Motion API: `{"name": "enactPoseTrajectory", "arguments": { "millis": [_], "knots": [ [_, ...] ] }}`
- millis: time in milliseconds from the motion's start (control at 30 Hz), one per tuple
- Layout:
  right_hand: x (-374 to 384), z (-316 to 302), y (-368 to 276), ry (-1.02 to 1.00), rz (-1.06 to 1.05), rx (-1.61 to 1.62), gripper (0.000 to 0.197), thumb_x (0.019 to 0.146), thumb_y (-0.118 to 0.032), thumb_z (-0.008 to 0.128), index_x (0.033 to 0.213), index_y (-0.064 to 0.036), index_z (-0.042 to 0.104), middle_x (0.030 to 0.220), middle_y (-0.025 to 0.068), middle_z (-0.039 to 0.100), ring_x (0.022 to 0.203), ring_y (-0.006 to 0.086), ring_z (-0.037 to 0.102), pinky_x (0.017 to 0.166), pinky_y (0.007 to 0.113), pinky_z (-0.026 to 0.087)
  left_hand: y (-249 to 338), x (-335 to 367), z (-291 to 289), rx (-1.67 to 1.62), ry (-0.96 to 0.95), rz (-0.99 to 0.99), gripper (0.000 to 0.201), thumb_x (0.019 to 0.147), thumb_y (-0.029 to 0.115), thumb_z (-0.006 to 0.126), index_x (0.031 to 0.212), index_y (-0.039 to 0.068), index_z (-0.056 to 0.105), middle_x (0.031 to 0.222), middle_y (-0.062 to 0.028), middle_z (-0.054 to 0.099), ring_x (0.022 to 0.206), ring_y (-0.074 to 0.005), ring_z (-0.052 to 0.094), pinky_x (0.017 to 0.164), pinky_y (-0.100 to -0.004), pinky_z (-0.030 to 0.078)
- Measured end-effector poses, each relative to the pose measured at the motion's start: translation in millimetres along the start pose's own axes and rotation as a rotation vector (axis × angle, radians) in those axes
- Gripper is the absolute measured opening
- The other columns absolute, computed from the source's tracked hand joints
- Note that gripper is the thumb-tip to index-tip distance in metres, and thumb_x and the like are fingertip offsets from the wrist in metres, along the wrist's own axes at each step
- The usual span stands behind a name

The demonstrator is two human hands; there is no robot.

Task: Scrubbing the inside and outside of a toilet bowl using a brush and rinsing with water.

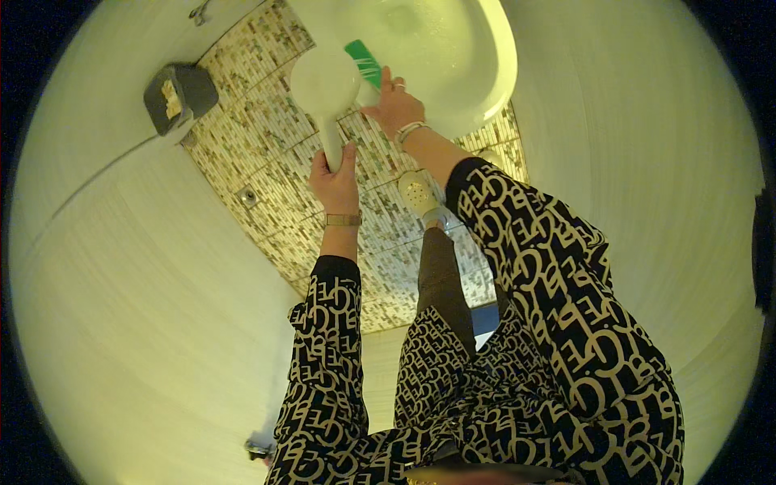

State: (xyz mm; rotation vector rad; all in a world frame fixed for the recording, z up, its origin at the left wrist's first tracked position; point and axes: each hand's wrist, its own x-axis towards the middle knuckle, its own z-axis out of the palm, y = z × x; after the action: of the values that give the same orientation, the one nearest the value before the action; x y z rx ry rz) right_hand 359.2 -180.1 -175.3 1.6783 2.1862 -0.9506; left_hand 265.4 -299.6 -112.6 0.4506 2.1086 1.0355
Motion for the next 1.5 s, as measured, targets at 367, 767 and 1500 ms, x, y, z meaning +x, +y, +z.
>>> {"name": "enactPoseTrajectory", "arguments": {
  "millis": [367, 767, 1500],
  "knots": [
    [90.6, -4.4, -39.4, 0.243, -0.197, -0.214, 0.069, 0.086, -0.058, 0.047, 0.132, -0.0075, 0.040, 0.111, 0.0208, 0.060, 0.085, 0.0300, 0.066, 0.064, 0.042, 0.053, 15.1, 35.3, 5.4, -0.268, 0.078, -0.014, 0.029, 0.076, 0.026, 0.075, 0.080, 0.002, 0.060, 0.066, 0.0011, 0.056, 0.059, -0.0063, 0.044, 0.053, -0.0247, 0.038],
    [163.5, -112.0, 86.0, 0.212, -0.010, -0.358, 0.054, 0.097, -0.042, 0.025, 0.141, -0.0121, 0.017, 0.093, 0.0207, 0.066, 0.085, 0.0382, 0.064, 0.074, 0.051, 0.049, 50.6, 43.3, 17.3, -0.382, 0.045, 0.076, 0.027, 0.077, 0.025, 0.076, 0.078, 0.001, 0.063, 0.066, 0.0021, 0.056, 0.059, -0.0053, 0.045, 0.052, -0.0226, 0.038],
    [-60.7, -137.7, 115.6, 0.016, 0.210, 0.306, 0.048, 0.088, -0.033, 0.050, 0.129, -0.0082, 0.047, 0.085, 0.0224, 0.065, 0.077, 0.0359, 0.064, 0.070, 0.043, 0.051, 257.4, 24.5, -10.9, -0.417, 0.097, 0.544, 0.021, 0.079, 0.019, 0.074, 0.078, 0.003, 0.061, 0.066, 0.0011, 0.056, 0.059, -0.0067, 0.047, 0.054, -0.0230, 0.041]
  ]
}}
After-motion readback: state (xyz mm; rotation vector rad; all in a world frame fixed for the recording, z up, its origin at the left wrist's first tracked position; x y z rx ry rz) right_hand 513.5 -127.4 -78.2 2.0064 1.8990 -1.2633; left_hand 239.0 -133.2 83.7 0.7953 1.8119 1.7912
